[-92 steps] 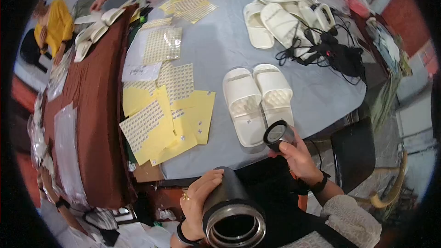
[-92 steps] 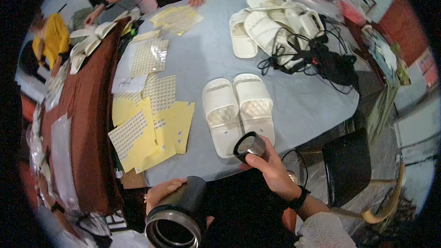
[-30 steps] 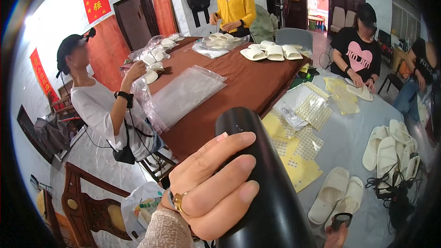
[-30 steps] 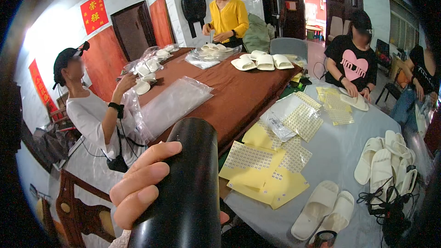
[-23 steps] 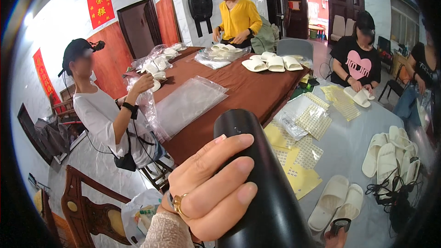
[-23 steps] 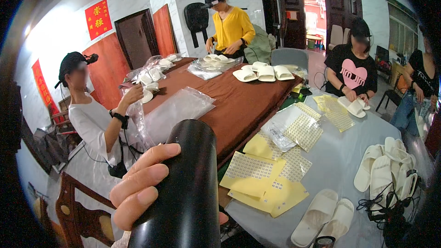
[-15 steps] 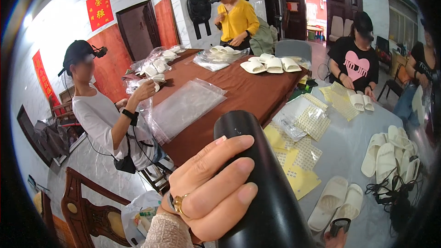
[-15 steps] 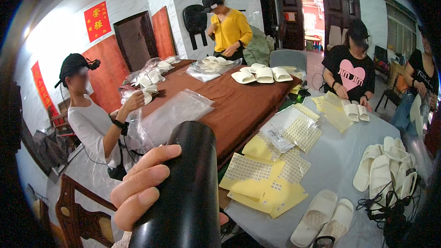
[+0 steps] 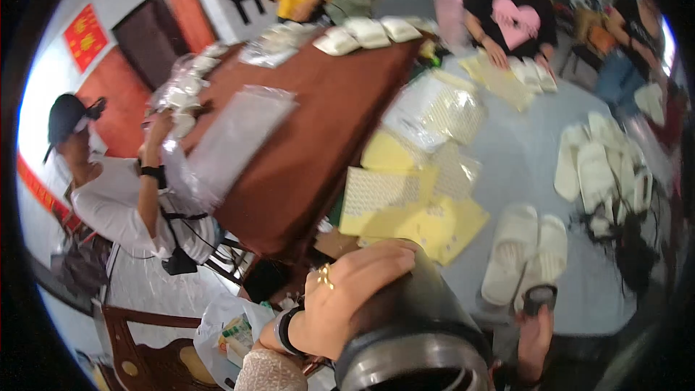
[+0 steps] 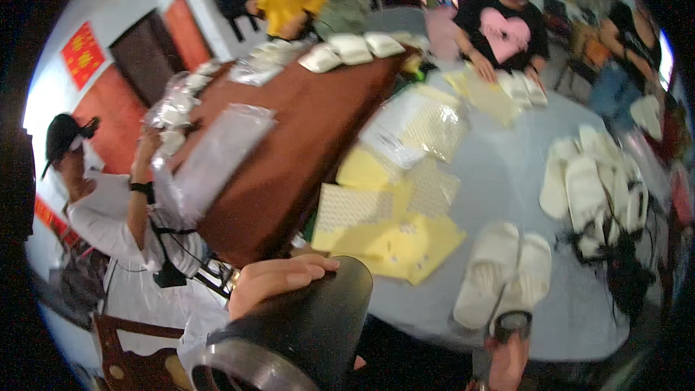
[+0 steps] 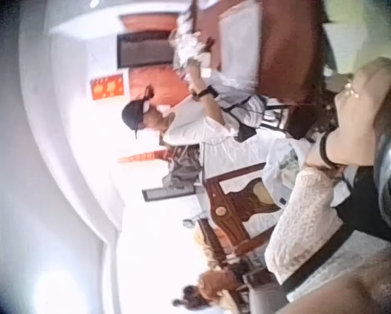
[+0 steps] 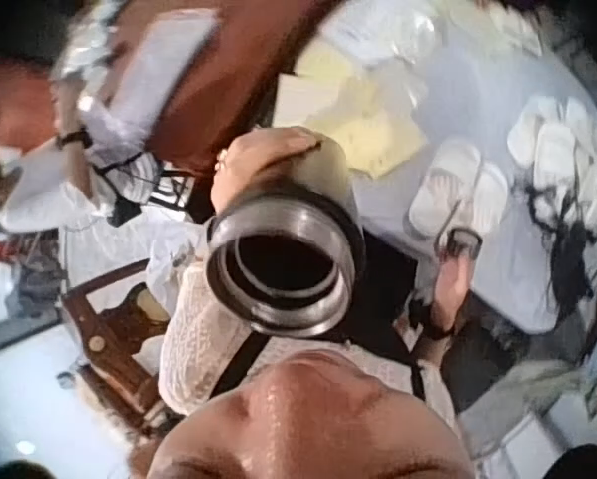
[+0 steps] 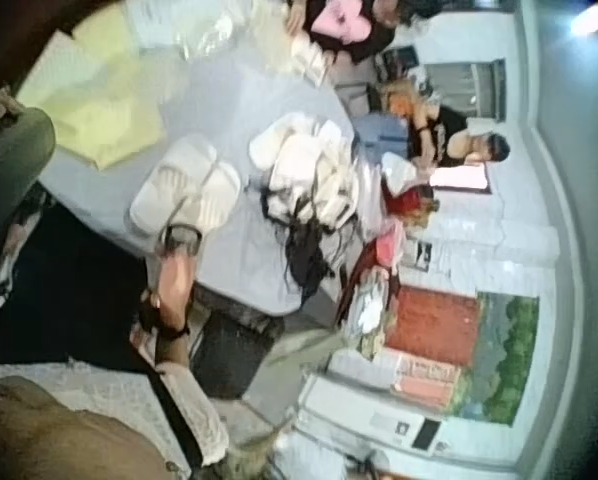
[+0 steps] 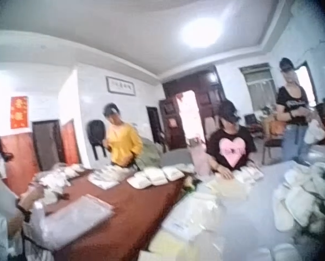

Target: Apply size labels to white slippers and pack them into plastic bags.

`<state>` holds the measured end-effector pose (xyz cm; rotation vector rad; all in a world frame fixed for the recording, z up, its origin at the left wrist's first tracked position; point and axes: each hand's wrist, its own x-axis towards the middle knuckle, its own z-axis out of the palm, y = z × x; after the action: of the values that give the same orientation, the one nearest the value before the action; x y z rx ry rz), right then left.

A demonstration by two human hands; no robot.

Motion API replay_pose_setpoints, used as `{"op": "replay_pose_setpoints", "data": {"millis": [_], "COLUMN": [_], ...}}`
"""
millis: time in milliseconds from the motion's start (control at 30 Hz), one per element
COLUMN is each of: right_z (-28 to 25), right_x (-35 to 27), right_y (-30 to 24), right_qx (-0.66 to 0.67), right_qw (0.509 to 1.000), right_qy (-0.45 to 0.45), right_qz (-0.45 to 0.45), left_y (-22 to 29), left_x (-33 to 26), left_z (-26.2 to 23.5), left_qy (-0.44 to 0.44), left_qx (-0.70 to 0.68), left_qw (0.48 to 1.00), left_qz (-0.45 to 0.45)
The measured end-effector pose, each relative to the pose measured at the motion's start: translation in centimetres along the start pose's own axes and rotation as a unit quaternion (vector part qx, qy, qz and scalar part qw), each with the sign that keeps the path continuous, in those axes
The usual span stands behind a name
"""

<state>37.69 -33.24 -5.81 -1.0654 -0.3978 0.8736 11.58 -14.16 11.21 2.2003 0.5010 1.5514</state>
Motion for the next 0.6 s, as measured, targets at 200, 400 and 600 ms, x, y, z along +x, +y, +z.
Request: {"op": "replay_pose_setpoints", "data": {"millis": [200, 400, 600], "right_z": [3.3, 7.8, 12.4], "right_x": [0.7, 1.6, 3.7], "right_y": [-4.9, -12.1, -14.3], "right_qx": [-0.112, -0.429, -0.558], "right_qw": [0.993, 0.847, 0.566], "right_qy": [-0.043, -0.284, -0.592], "right_qz": [0.002, -0.136, -0.138], "left_y": [-2.1, -2.8, -2.8], "left_x": [-4.2, -9.0, -10.1], "left_z": [3.7, 6.9, 7.1], "left_qy": [-0.297, -0.344, -0.418], "left_qx": [-0.054, -0.177, -0.118], "left_qw": [0.942, 0.877, 0.859], "left_qz": [-0.145, -0.285, -0.271]}}
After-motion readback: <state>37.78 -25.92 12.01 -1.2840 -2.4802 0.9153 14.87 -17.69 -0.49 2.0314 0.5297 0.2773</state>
